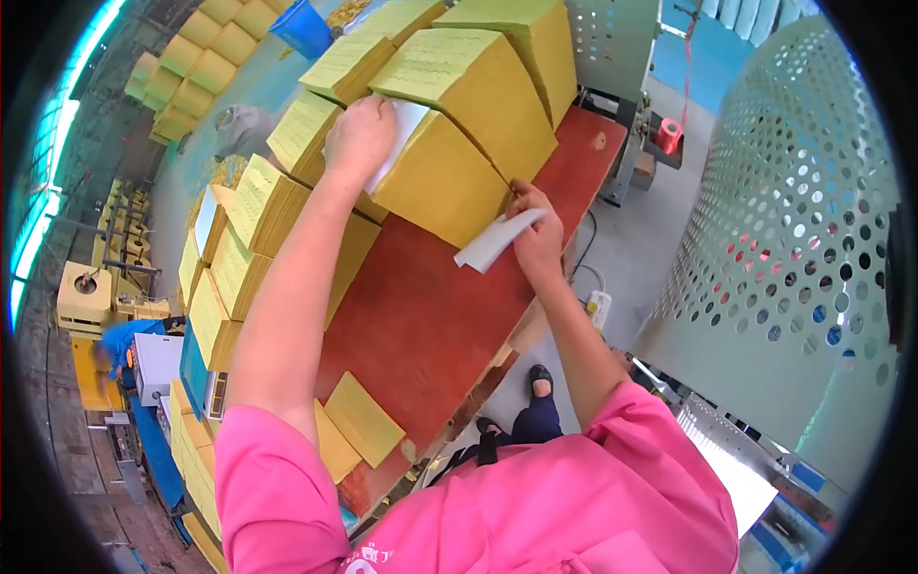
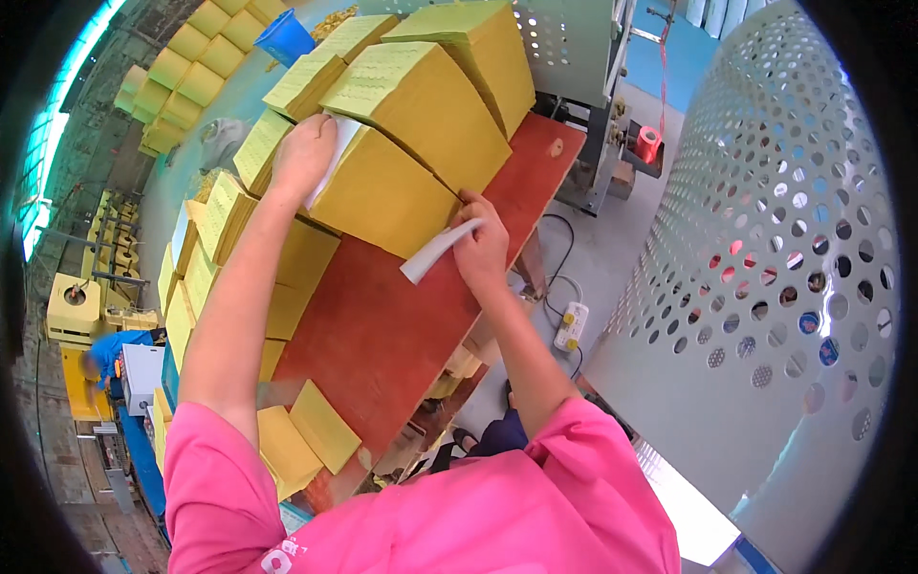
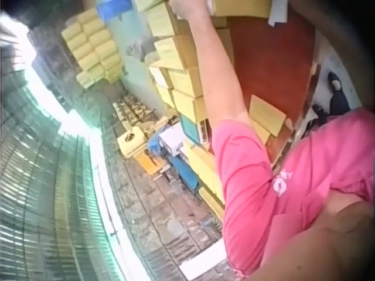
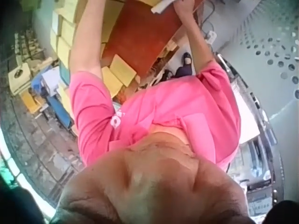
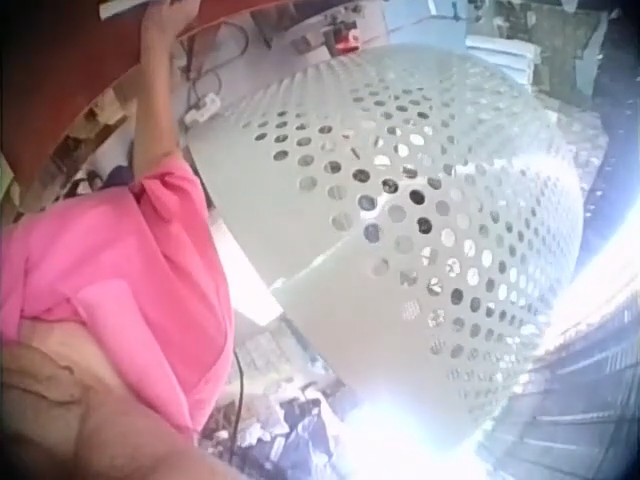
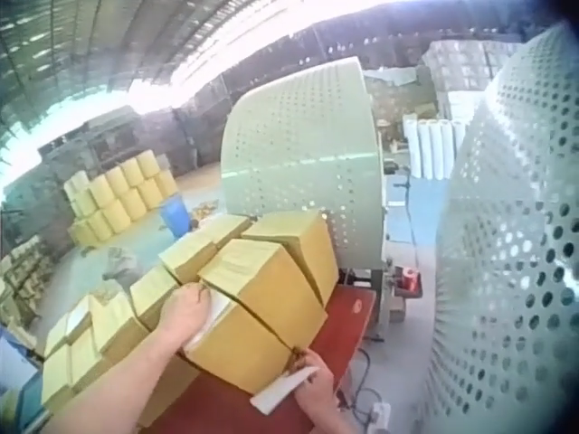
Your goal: The recorder is weighing stacks of yellow paper and using a machine to apply elastic bands to bundle them.
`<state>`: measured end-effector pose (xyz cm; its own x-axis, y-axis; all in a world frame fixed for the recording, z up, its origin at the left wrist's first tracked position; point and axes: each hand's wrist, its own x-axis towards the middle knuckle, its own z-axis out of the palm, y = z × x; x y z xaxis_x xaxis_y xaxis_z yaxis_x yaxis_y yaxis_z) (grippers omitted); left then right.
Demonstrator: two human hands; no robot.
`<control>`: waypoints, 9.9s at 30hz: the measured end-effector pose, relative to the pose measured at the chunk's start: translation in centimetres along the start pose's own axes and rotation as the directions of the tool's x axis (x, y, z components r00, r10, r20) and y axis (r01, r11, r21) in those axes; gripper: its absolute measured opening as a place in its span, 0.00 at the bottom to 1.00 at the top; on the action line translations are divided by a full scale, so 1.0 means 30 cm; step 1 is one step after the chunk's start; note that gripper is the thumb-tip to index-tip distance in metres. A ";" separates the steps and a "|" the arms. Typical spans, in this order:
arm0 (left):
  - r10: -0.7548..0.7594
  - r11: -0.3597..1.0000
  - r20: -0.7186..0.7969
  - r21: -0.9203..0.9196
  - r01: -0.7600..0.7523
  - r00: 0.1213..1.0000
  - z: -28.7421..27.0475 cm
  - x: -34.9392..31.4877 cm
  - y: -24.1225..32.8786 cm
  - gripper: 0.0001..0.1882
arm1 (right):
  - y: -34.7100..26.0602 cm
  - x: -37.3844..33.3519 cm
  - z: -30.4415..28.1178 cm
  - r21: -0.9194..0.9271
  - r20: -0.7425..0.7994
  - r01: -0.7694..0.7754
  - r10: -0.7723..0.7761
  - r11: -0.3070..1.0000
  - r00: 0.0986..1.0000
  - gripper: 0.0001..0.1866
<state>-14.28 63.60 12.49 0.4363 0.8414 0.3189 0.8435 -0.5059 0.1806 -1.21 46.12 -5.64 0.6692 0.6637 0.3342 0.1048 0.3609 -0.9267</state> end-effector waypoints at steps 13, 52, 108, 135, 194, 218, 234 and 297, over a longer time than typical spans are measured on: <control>0.507 0.816 0.080 -0.365 -0.448 0.858 -0.263 -0.563 0.141 0.18 | -0.120 -0.499 -0.339 0.347 0.229 -0.513 0.459 0.785 0.858 0.06; 0.513 0.159 0.455 -0.884 0.440 0.728 0.736 -2.207 1.396 0.26 | -0.955 -1.548 -2.461 0.311 -0.095 -0.712 0.765 0.630 0.637 0.06; 0.463 0.149 0.773 -0.549 0.822 0.432 0.405 -2.127 1.497 0.33 | -0.952 -1.564 -2.347 0.126 -0.360 -0.622 0.620 0.773 0.697 0.25; 0.391 -0.031 0.694 -0.646 0.763 0.604 0.409 -2.153 1.558 0.29 | -0.942 -1.550 -2.285 0.233 -0.451 -0.636 0.661 0.736 0.600 0.23; 0.153 0.622 0.923 -0.367 0.692 0.352 0.361 -1.944 1.595 0.42 | -0.817 -1.483 -2.320 0.052 -0.524 -0.638 0.565 0.768 0.637 0.18; 0.433 -0.097 0.659 -0.644 0.759 0.615 0.476 -2.111 1.696 0.33 | -0.802 -1.416 -2.247 0.398 -0.459 -0.300 0.471 0.867 0.753 0.28; 0.589 -0.061 0.560 -0.688 0.723 0.582 0.541 -1.814 1.949 0.37 | -0.675 -1.162 -2.420 0.427 -0.503 -0.447 0.617 0.786 0.605 0.28; 0.512 0.656 0.447 -0.755 0.002 0.734 0.414 -1.999 1.659 0.28 | -0.772 -1.427 -2.304 -0.423 -0.413 -0.522 0.355 0.740 0.839 0.20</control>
<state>5.42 -9.67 -9.19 0.8918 0.4435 -0.0892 0.3175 -0.4734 0.8216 18.57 -35.95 -10.36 0.9022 0.4143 -0.1201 0.0395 -0.3567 -0.9334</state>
